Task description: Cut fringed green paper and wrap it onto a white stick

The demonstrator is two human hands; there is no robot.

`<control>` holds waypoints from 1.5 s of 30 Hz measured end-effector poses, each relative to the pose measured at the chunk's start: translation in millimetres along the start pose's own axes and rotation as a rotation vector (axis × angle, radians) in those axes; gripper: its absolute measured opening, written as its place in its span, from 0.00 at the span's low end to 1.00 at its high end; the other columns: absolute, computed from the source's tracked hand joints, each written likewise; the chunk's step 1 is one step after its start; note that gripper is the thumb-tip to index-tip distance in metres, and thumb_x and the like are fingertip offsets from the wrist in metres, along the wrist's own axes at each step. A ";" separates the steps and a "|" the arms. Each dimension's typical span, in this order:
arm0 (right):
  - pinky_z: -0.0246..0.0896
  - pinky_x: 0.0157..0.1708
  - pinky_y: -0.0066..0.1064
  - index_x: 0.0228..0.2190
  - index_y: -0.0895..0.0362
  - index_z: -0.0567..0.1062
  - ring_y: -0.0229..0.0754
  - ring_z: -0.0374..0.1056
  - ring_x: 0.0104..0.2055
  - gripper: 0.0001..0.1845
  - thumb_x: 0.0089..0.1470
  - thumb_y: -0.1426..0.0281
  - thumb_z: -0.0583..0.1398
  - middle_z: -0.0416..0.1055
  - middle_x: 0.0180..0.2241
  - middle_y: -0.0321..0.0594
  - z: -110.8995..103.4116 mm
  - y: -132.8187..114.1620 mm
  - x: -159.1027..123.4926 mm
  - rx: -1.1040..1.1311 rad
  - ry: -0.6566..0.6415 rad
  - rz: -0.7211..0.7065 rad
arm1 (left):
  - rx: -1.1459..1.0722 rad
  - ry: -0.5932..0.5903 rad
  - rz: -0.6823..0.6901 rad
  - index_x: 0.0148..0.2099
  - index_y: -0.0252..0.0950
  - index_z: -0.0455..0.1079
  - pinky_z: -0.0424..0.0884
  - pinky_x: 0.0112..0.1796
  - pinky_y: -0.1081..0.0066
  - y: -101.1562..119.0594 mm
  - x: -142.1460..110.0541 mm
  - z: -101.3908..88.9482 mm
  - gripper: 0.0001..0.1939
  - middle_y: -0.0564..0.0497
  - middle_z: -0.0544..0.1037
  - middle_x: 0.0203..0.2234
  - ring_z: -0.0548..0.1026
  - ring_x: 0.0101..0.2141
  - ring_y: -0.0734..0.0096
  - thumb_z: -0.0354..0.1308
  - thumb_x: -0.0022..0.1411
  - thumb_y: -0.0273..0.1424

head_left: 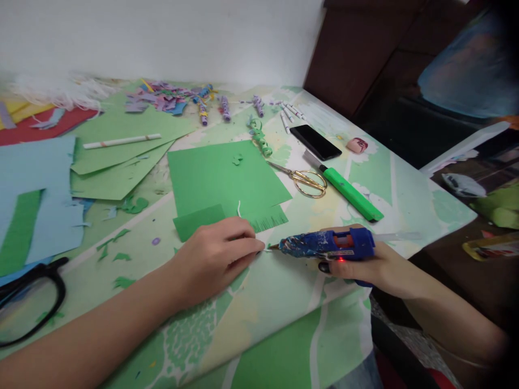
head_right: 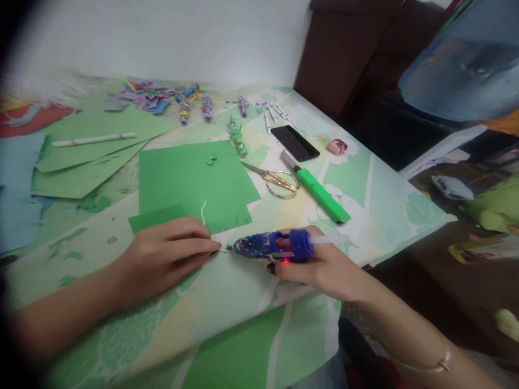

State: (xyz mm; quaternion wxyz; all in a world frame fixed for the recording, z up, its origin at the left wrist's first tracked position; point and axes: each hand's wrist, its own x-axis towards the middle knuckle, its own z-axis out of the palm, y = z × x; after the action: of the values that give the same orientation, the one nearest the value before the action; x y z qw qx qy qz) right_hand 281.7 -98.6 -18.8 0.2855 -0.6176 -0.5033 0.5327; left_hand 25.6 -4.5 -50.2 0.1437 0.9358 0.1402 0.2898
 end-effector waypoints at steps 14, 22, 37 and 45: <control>0.67 0.32 0.28 0.32 0.59 0.78 0.42 0.68 0.33 0.13 0.44 0.64 0.65 0.74 0.32 0.41 -1.4 -1.6 -0.3 -0.047 -0.024 -0.045 | -0.061 -0.120 0.020 0.42 0.35 0.74 0.63 0.30 0.71 -0.5 0.3 -1.5 0.11 0.46 0.73 0.32 0.69 0.31 0.69 0.52 0.61 0.22; 0.67 0.29 0.27 0.28 0.59 0.77 0.39 0.67 0.27 0.08 0.44 0.66 0.65 0.72 0.26 0.38 0.1 -5.6 0.2 -0.023 -0.038 -0.021 | -0.045 -0.131 0.025 0.43 0.35 0.73 0.64 0.30 0.71 1.0 0.0 -1.9 0.11 0.46 0.73 0.32 0.69 0.32 0.69 0.51 0.63 0.23; 0.67 0.35 0.29 0.34 0.57 0.80 0.43 0.69 0.34 0.13 0.45 0.64 0.65 0.74 0.32 0.41 -1.7 -1.5 -2.9 0.057 -0.008 -0.033 | -0.079 -0.138 -0.012 0.42 0.36 0.74 0.65 0.32 0.72 0.9 0.8 -2.0 0.11 0.46 0.73 0.32 0.69 0.32 0.70 0.50 0.63 0.25; 0.64 0.29 0.26 0.36 0.58 0.79 0.39 0.65 0.29 0.13 0.47 0.66 0.64 0.72 0.28 0.38 -1.1 -6.9 -4.6 0.013 0.014 -0.030 | -0.121 -0.135 -0.047 0.41 0.35 0.75 0.65 0.32 0.73 0.1 2.1 -1.3 0.11 0.47 0.73 0.32 0.70 0.32 0.71 0.51 0.63 0.24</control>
State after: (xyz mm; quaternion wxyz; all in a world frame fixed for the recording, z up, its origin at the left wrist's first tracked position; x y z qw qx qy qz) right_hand 280.9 -100.4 -10.6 0.3012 -0.6119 -0.5068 0.5273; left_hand 26.5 -3.7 -48.1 0.2160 0.9393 0.1342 0.2306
